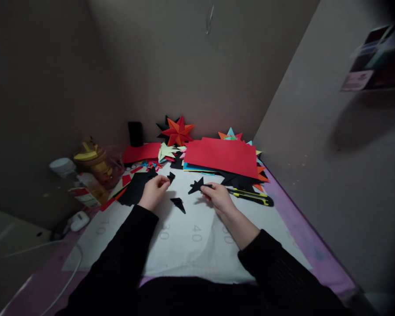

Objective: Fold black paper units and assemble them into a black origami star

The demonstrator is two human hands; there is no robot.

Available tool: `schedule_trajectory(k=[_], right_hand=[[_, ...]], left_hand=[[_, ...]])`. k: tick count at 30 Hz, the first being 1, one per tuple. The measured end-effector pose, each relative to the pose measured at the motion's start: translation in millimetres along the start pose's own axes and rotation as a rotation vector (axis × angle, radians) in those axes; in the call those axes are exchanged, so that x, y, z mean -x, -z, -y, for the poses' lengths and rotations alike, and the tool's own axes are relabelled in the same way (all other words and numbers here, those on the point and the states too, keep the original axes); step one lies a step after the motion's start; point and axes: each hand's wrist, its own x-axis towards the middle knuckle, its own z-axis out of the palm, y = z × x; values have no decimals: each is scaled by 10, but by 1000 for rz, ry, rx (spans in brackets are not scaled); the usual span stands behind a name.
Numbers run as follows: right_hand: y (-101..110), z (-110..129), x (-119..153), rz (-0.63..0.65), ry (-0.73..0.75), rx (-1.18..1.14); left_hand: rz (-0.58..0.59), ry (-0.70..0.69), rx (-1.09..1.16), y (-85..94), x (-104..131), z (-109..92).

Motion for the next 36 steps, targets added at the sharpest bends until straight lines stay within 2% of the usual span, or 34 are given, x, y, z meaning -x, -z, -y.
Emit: schedule_trajectory(k=[4, 7, 9, 12, 14, 18, 22, 25, 28, 36], right_hand=[[12, 29, 9, -4, 7, 19], [3, 37, 22, 2, 19, 33], [-1, 34, 25, 13, 28, 42], [4, 28, 26, 32, 37, 67], [10, 31, 30, 19, 64, 104], [-1, 49, 66, -71, 239, 250], [-50, 67, 121, -79, 292, 334], [-78, 76, 148, -60, 298, 315], [-83, 82, 155, -42, 309, 309], [-54, 72, 138, 6, 277, 305]], left_hand=[[233, -184, -429, -26, 18, 65], [281, -238, -561, -132, 68, 74], [297, -245, -568, -171, 83, 71], [318, -215, -441, -151, 80, 37], [292, -146, -233, -105, 72, -12], [189, 2, 208, -41, 74, -112], [225, 104, 467, -72, 102, -147], [262, 174, 518, -114, 119, -153], [246, 205, 489, -135, 123, -163], [210, 144, 403, -122, 128, -184]])
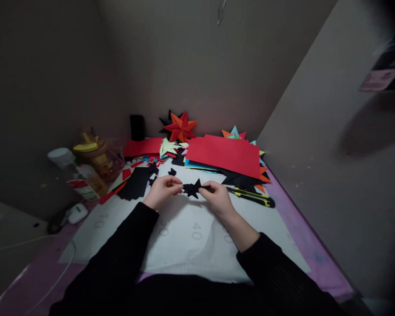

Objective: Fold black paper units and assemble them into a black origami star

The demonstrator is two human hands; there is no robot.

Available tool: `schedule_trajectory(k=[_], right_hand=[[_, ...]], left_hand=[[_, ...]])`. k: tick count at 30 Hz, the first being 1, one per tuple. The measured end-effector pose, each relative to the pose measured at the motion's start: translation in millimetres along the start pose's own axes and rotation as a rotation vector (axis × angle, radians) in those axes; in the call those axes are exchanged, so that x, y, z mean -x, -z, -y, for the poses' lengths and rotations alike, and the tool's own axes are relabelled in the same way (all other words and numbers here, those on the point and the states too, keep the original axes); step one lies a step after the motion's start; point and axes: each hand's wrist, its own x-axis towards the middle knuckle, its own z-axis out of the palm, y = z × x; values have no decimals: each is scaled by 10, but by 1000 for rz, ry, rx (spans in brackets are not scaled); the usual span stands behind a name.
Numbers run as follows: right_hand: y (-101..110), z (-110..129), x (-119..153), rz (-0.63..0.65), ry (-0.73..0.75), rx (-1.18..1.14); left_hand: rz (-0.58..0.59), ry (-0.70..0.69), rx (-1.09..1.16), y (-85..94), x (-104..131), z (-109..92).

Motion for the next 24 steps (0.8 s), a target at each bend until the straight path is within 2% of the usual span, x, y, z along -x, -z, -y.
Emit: schedule_trajectory(k=[10, 16, 24], right_hand=[[60, 40, -20, 44, -8, -14], [117, 85, -34, 207, -23, 85], [73, 71, -19, 219, -74, 66]], left_hand=[[51, -35, -47, 25, 19, -34], [73, -59, -110, 25, 34, -36], [67, -59, -131, -51, 61, -62]])
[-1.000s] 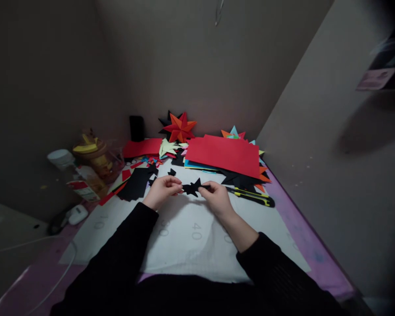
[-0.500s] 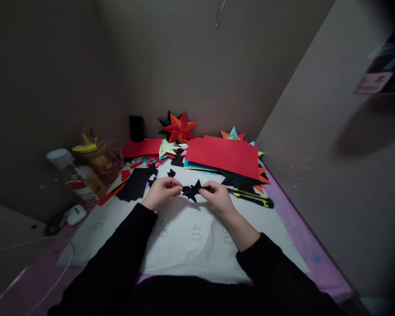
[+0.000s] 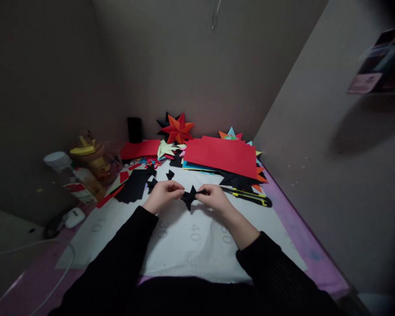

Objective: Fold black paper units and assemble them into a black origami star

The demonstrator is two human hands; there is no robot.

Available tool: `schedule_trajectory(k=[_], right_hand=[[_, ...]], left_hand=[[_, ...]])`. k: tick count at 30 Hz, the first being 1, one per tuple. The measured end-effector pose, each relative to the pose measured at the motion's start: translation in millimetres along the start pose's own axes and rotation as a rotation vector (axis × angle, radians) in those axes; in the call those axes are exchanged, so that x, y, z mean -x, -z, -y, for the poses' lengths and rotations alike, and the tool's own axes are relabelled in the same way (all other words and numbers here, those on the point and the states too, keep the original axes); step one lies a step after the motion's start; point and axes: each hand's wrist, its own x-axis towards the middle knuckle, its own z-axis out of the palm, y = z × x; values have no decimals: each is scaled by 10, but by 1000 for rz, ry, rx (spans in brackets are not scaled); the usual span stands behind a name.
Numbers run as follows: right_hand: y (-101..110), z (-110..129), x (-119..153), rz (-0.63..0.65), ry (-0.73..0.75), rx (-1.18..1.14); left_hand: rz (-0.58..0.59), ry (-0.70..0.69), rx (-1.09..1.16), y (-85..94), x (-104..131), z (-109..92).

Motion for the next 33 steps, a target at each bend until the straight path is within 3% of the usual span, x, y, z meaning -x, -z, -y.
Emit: schedule_trajectory(k=[15, 24, 33], right_hand=[[-105, -45, 2, 6, -43, -192], [-144, -71, -10, -47, 5, -216], [-155, -71, 1, 9, -5, -235]], left_hand=[[-189, -27, 29, -171, -23, 28], [-68, -51, 177, -269, -13, 71], [-2, 30, 222, -316, -5, 33]])
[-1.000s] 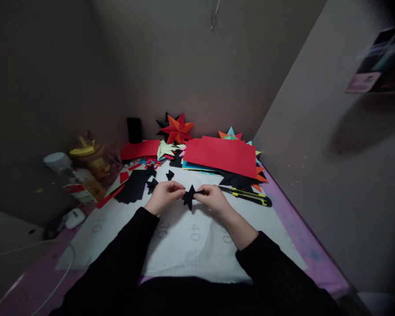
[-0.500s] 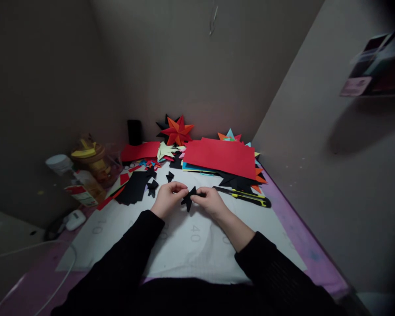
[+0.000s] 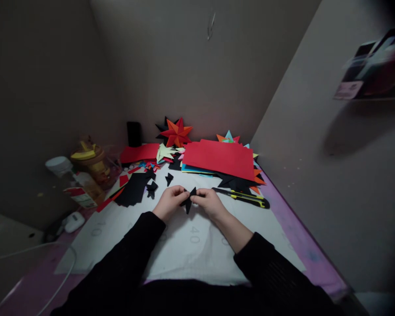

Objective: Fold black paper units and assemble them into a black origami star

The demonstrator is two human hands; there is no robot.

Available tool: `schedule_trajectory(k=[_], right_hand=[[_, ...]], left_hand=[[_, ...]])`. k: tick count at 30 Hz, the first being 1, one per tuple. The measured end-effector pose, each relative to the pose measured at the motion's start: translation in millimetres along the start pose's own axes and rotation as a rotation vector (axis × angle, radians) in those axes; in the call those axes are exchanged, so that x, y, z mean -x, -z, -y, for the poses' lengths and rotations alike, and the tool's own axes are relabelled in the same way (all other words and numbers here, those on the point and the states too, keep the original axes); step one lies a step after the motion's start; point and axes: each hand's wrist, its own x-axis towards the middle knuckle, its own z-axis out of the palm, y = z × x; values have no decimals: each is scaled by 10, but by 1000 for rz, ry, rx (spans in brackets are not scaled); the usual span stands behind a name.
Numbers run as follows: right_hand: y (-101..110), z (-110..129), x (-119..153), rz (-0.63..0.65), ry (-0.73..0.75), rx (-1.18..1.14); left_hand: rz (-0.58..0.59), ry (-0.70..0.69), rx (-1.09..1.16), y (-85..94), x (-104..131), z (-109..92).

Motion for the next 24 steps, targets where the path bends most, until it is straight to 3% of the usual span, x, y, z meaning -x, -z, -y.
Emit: schedule_trajectory(k=[7, 11, 16, 24], right_hand=[[-32, 12, 20, 6, 12, 8], [-46, 27, 34, 1, 44, 8], [-39, 1, 12, -70, 27, -2], [28, -6, -24, -16, -136, -224]], left_hand=[[-14, -43, -29, -12, 13, -8], [-50, 3, 19, -20, 8, 20], [16, 13, 56, -31, 17, 52], [12, -4, -26, 20, -1, 77]])
